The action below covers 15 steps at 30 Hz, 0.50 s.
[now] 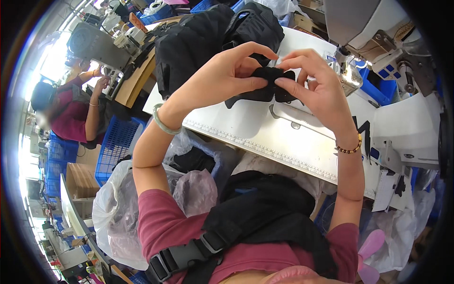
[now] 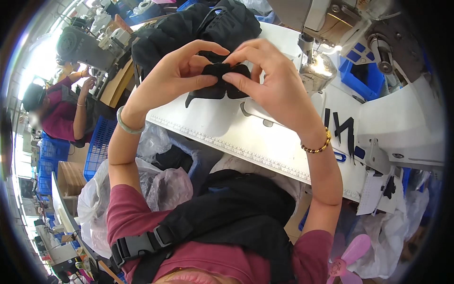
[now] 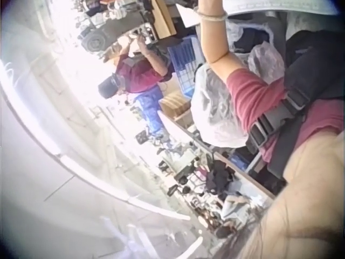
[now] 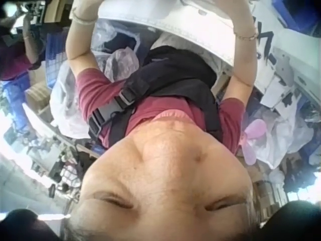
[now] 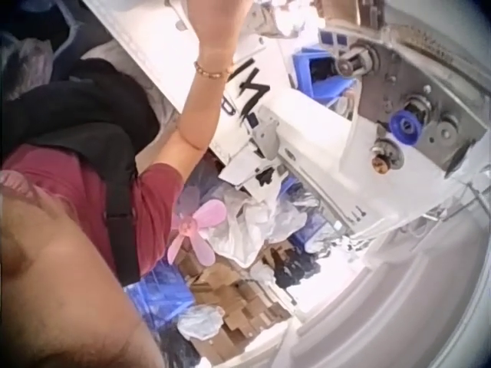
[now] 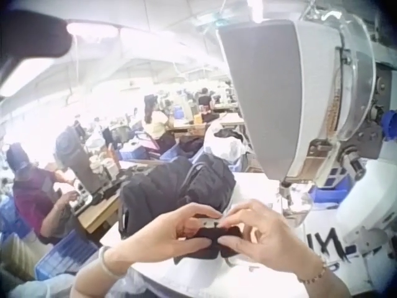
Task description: Stitch shoe upper components together using an industrial sewing machine.
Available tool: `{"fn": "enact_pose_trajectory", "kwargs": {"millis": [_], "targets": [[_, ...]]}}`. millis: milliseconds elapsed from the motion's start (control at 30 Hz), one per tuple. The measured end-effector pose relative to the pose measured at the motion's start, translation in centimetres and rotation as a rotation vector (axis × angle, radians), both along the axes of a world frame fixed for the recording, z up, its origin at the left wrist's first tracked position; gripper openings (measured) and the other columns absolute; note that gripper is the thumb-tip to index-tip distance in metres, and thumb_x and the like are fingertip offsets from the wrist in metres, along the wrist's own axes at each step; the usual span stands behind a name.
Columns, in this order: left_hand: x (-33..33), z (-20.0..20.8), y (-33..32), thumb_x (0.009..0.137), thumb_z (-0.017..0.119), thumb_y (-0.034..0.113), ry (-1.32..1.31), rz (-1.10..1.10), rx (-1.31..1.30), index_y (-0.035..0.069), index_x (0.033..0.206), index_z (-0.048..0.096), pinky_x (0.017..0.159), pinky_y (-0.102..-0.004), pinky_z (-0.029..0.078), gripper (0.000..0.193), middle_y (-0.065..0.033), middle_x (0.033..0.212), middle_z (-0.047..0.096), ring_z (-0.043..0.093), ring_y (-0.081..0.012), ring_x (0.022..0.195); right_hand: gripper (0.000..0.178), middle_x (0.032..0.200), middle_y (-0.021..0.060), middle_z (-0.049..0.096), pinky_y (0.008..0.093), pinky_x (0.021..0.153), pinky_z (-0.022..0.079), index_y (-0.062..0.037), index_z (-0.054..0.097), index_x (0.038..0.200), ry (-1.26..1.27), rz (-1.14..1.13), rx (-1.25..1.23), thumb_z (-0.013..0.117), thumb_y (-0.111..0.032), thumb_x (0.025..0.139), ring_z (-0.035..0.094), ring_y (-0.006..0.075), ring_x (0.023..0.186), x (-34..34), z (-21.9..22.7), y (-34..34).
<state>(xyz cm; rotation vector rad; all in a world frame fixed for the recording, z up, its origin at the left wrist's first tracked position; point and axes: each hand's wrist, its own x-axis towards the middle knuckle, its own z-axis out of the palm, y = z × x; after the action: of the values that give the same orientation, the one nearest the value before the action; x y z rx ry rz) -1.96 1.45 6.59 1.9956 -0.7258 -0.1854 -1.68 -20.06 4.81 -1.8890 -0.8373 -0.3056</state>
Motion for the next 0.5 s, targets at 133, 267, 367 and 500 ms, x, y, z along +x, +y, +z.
{"fn": "enact_pose_trajectory", "kwargs": {"millis": [133, 267, 367, 500], "targets": [[0.1, -0.8, -0.5, 0.084, 0.060, -0.003, 0.047, 0.041, -0.179, 0.002, 0.116, 0.051, 0.062, -0.0154, 0.038, 0.034, 0.0012, 0.077, 0.058, 0.047, 0.0005, 0.069, 0.019, 0.090, 0.0035, 0.057, 0.0247, 0.054, 0.046, -0.0081, 0.065, 0.088, -0.612, -0.051, -0.087, 0.069, -0.004, 0.069, 0.053, 0.0129, 0.061, -1.3, -1.3, -0.6], [-0.3, -1.9, -1.2, 0.082, 0.062, -0.002, 0.159, 0.063, -0.380, 0.001, 0.110, 0.053, 0.064, -0.0136, 0.039, 0.030, 0.0020, 0.075, 0.057, 0.049, 0.0002, 0.069, 0.020, 0.089, 0.0020, 0.058, 0.0223, 0.054, 0.048, -0.0058, 0.066, 0.089, -0.942, -0.067, -0.285, 0.066, -0.004, 0.069, 0.059, 0.0118, 0.070, -2.8, -3.6, -1.1], [0.3, -2.8, -1.6, 0.081, 0.062, -0.003, 0.212, 0.044, -0.429, 0.001, 0.108, 0.053, 0.066, -0.0132, 0.040, 0.029, 0.0020, 0.075, 0.056, 0.051, -0.0005, 0.070, 0.022, 0.091, 0.0023, 0.059, 0.0210, 0.055, 0.048, -0.0045, 0.066, 0.091, -0.990, -0.060, -0.288, 0.066, -0.004, 0.069, 0.059, 0.0114, 0.072, -2.8, -4.0, -1.9], [0.4, -3.2, -1.8, 0.080, 0.063, -0.004, 0.262, 0.000, -0.486, 0.002, 0.107, 0.053, 0.067, -0.0137, 0.041, 0.029, 0.0014, 0.078, 0.057, 0.052, -0.0009, 0.073, 0.026, 0.096, 0.0044, 0.059, 0.0223, 0.055, 0.049, -0.0038, 0.065, 0.094, -0.974, -0.022, -0.354, 0.066, -0.004, 0.068, 0.060, 0.0129, 0.072, -2.8, -4.1, -2.5]]}}
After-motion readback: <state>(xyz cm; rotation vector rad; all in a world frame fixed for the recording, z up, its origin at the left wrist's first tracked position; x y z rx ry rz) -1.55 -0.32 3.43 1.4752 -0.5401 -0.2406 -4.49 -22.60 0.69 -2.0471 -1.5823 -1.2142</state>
